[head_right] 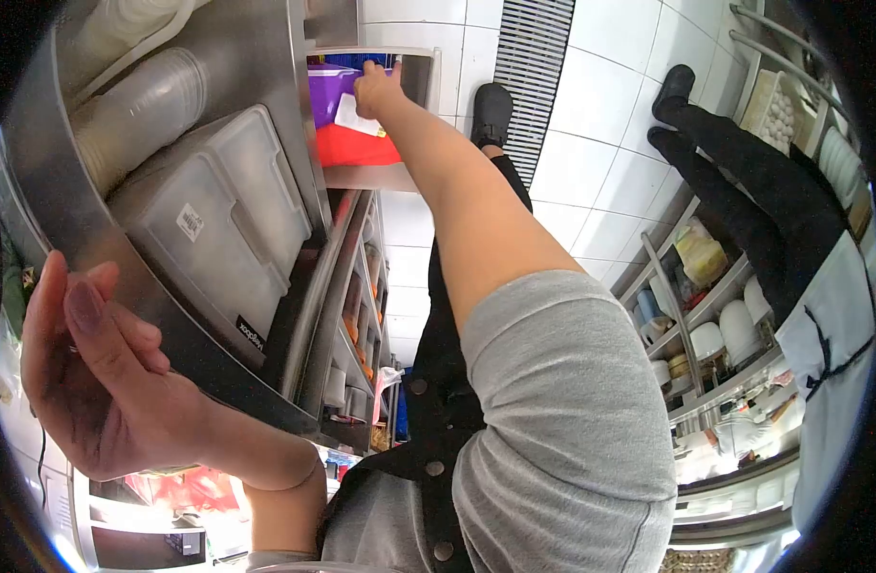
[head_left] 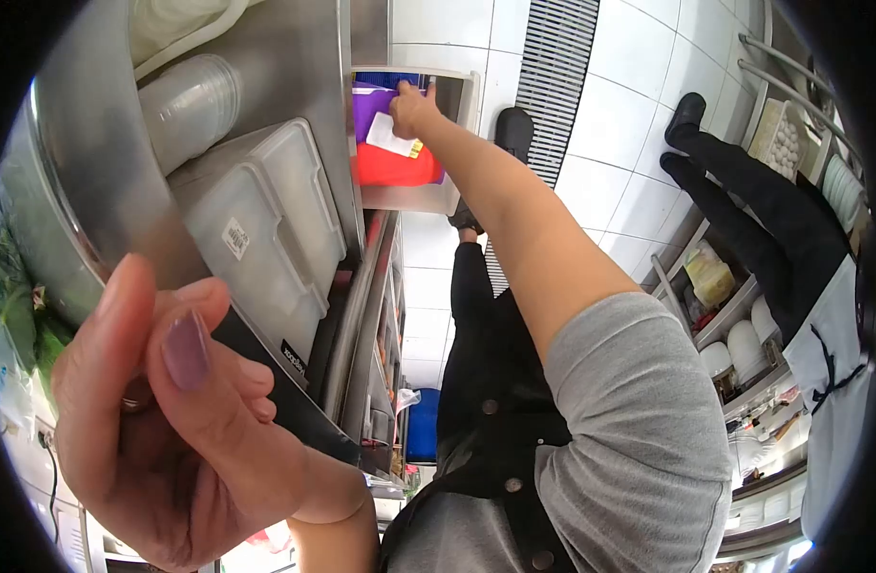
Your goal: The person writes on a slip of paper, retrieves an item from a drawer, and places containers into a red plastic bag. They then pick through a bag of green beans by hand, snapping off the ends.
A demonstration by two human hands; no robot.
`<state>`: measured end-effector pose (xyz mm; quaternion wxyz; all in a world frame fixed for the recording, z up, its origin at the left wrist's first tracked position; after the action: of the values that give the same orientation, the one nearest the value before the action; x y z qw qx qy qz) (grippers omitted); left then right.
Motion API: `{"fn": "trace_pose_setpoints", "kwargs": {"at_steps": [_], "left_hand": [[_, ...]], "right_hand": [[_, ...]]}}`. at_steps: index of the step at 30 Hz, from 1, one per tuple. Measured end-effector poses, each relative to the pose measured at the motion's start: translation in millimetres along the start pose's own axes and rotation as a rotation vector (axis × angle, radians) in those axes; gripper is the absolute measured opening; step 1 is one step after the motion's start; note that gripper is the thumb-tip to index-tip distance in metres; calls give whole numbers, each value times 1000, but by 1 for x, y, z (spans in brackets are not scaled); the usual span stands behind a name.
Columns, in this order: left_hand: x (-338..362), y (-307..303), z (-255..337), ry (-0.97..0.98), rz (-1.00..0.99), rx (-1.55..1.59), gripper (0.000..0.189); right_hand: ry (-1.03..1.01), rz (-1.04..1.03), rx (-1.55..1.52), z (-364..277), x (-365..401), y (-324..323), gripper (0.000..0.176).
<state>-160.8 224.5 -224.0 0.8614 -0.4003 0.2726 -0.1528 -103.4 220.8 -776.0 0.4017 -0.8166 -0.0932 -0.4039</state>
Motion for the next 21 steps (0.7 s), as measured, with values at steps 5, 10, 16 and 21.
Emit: {"fn": "trace_pose_setpoints", "kwargs": {"at_steps": [5,10,16,21], "left_hand": [[-2,-7,-6,31,-10,-64,17],[0,4,1,-129,-17,-19,16],[5,9,6,54,-164,54,15],[43,42,30,-8,-506,-73,17]], "right_hand": [[-176,77,129,-33,46,-13,37],[-304,-46,-83,-53,74,-11,23],[-292,220,-212,-14,90,-8,25],[-222,273,-311,12,138,-6,22]]}}
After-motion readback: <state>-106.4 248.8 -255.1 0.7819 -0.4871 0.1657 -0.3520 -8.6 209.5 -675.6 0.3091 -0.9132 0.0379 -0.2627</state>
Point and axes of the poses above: each hand's wrist, its own x-axis away from the middle knuckle, its own y-axis out of the palm, z = x × y, the point moved 8 cm from there along -x, towards the middle knuckle, and after that the axes turned 4 degrees about y, right-handed, at the moved point
